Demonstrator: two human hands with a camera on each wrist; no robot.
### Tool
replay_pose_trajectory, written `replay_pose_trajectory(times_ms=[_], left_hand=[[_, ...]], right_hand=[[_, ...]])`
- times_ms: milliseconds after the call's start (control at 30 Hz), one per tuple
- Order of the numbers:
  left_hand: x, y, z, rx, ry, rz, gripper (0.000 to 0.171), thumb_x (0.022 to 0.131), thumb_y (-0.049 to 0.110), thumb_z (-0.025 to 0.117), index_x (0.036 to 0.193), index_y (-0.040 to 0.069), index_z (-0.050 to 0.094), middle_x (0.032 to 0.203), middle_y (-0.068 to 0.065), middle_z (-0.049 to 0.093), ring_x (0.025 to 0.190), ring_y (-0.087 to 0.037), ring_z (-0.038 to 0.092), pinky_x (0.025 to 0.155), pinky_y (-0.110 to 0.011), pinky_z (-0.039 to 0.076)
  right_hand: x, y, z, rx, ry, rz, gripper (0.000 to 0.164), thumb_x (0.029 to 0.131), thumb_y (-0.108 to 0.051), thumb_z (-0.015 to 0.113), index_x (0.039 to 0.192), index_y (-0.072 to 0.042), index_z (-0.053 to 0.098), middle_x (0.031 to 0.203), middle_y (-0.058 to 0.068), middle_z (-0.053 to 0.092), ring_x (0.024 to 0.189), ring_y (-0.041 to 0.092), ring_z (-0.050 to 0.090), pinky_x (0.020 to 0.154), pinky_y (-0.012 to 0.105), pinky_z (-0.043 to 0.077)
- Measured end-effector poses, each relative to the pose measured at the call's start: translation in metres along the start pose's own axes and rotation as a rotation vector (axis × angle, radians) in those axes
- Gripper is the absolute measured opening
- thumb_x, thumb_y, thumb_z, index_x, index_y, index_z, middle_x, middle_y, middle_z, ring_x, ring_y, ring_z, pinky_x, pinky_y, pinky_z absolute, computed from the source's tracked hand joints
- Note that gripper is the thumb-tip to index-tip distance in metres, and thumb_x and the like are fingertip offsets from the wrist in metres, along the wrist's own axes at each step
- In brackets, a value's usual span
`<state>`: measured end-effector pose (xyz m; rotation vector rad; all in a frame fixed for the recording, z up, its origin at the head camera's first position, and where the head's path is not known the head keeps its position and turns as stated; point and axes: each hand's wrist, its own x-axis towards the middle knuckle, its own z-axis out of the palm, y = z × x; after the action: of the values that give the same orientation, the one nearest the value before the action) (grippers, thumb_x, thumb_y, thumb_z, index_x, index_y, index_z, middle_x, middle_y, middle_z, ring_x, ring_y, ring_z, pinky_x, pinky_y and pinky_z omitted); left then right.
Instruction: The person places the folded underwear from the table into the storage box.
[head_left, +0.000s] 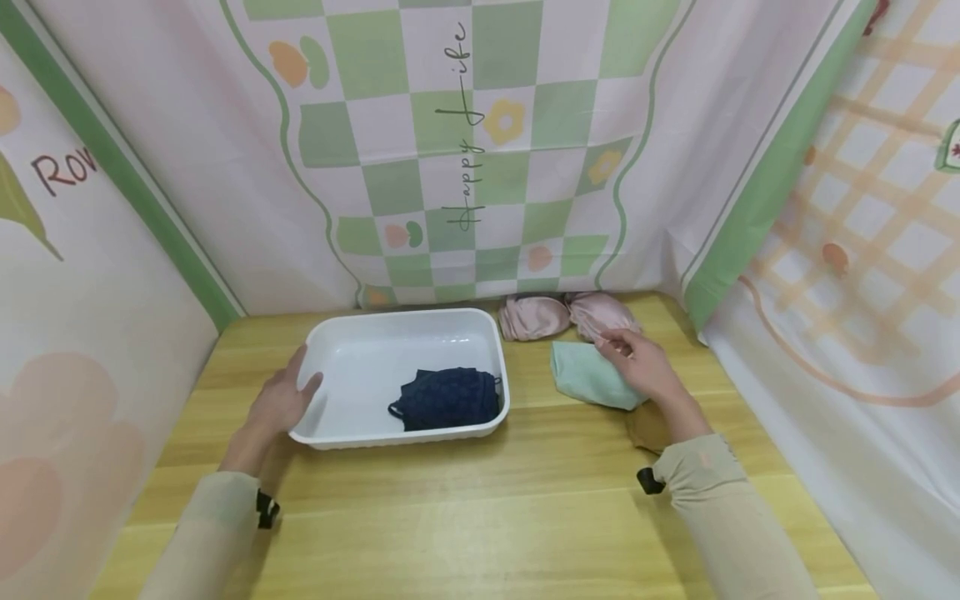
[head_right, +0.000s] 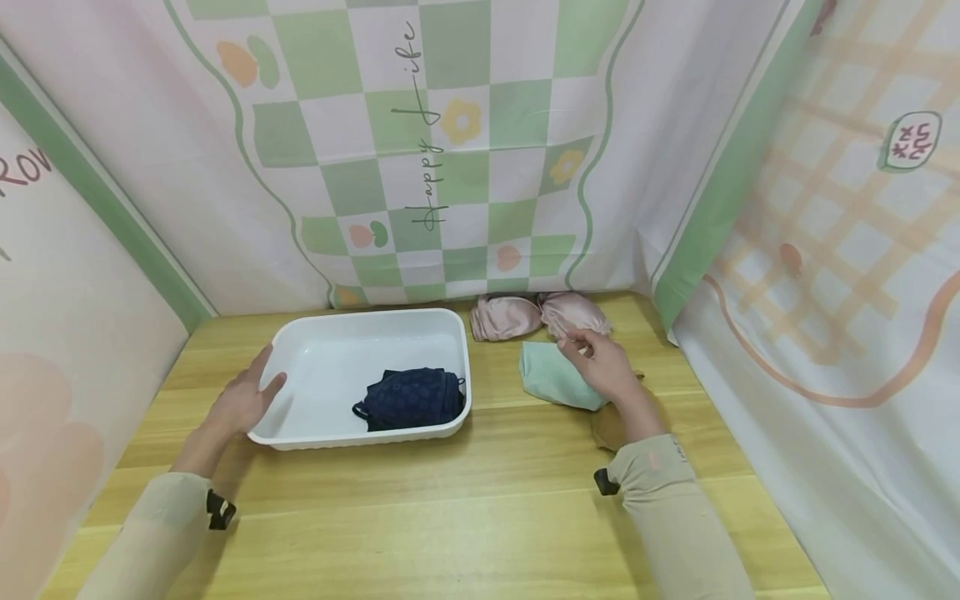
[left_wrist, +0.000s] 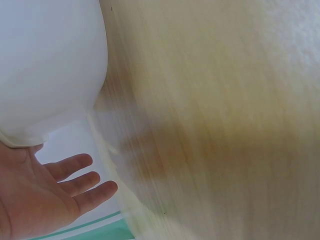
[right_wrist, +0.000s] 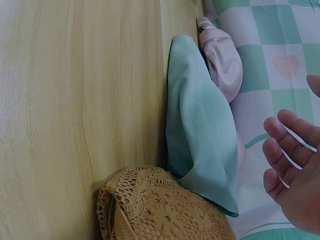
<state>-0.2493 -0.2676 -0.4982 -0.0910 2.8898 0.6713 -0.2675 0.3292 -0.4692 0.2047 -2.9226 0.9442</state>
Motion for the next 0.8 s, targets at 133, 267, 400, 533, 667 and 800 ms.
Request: replay_pose_trajectory(times_ms=[133, 267, 400, 533, 667, 800], left_hand=[[0.0, -0.001, 0.001, -0.001, 0.0, -0.001, 0.081, 0.102, 0.065, 0.018, 0.161, 0.017, -0.009, 0.16, -0.035, 0.016, 0.142, -0.059, 0.024, 0.114, -0.071, 0.027], [0.001, -0.001, 0.001, -0.005, 0.001, -0.003, 0.081, 0.102, 0.065, 0.017, 0.161, 0.017, -0.009, 0.16, -0.035, 0.016, 0.142, -0.059, 0.024, 0.114, -0.071, 0.026], [0.001, -0.001, 0.001, -0.002, 0.005, 0.003, 0.081, 0.102, 0.065, 0.017, 0.161, 0.017, -0.009, 0.159, -0.036, 0.017, 0.141, -0.06, 0.025, 0.114, -0.072, 0.027], [0.001, -0.001, 0.001, 0.003, 0.013, 0.013, 0.08, 0.102, 0.065, 0.018, 0.161, 0.017, -0.009, 0.158, -0.037, 0.019, 0.14, -0.06, 0.027, 0.113, -0.071, 0.029], [0.0, 0.0, 0.0, 0.003, 0.009, 0.007, 0.08, 0.102, 0.065, 0.017, 0.161, 0.018, -0.011, 0.159, -0.036, 0.019, 0.14, -0.06, 0.027, 0.113, -0.071, 0.029], [0.001, 0.0, 0.001, 0.006, 0.007, 0.005, 0.081, 0.102, 0.065, 0.017, 0.161, 0.018, -0.011, 0.159, -0.036, 0.019, 0.141, -0.06, 0.027, 0.113, -0.071, 0.029]], right_hand=[[0.0, 0.003, 0.0, -0.018, 0.003, -0.009, 0.056, 0.104, -0.047, 0.046, 0.137, -0.004, 0.056, 0.123, 0.021, 0.066, 0.109, 0.036, 0.061, 0.092, 0.051, 0.05], [0.0, 0.009, 0.002, -0.097, 0.01, -0.032, 0.058, 0.103, -0.046, 0.048, 0.136, 0.001, 0.056, 0.123, 0.024, 0.065, 0.111, 0.042, 0.06, 0.095, 0.058, 0.048], [-0.001, 0.016, 0.004, -0.211, 0.012, -0.039, 0.061, 0.102, -0.049, 0.048, 0.135, 0.001, 0.056, 0.12, 0.026, 0.065, 0.114, 0.045, 0.058, 0.098, 0.062, 0.045], [-0.001, 0.019, 0.005, -0.277, 0.003, -0.03, 0.064, 0.101, -0.053, 0.047, 0.136, 0.0, 0.055, 0.12, 0.025, 0.066, 0.115, 0.047, 0.056, 0.098, 0.064, 0.043], [0.0, 0.021, 0.005, -0.302, -0.014, -0.01, 0.067, 0.1, -0.056, 0.047, 0.139, -0.001, 0.054, 0.123, 0.025, 0.065, 0.117, 0.048, 0.054, 0.098, 0.065, 0.042], [-0.001, 0.023, 0.006, -0.323, -0.023, 0.013, 0.071, 0.099, -0.058, 0.048, 0.141, -0.001, 0.052, 0.13, 0.026, 0.061, 0.123, 0.05, 0.05, 0.102, 0.067, 0.04]])
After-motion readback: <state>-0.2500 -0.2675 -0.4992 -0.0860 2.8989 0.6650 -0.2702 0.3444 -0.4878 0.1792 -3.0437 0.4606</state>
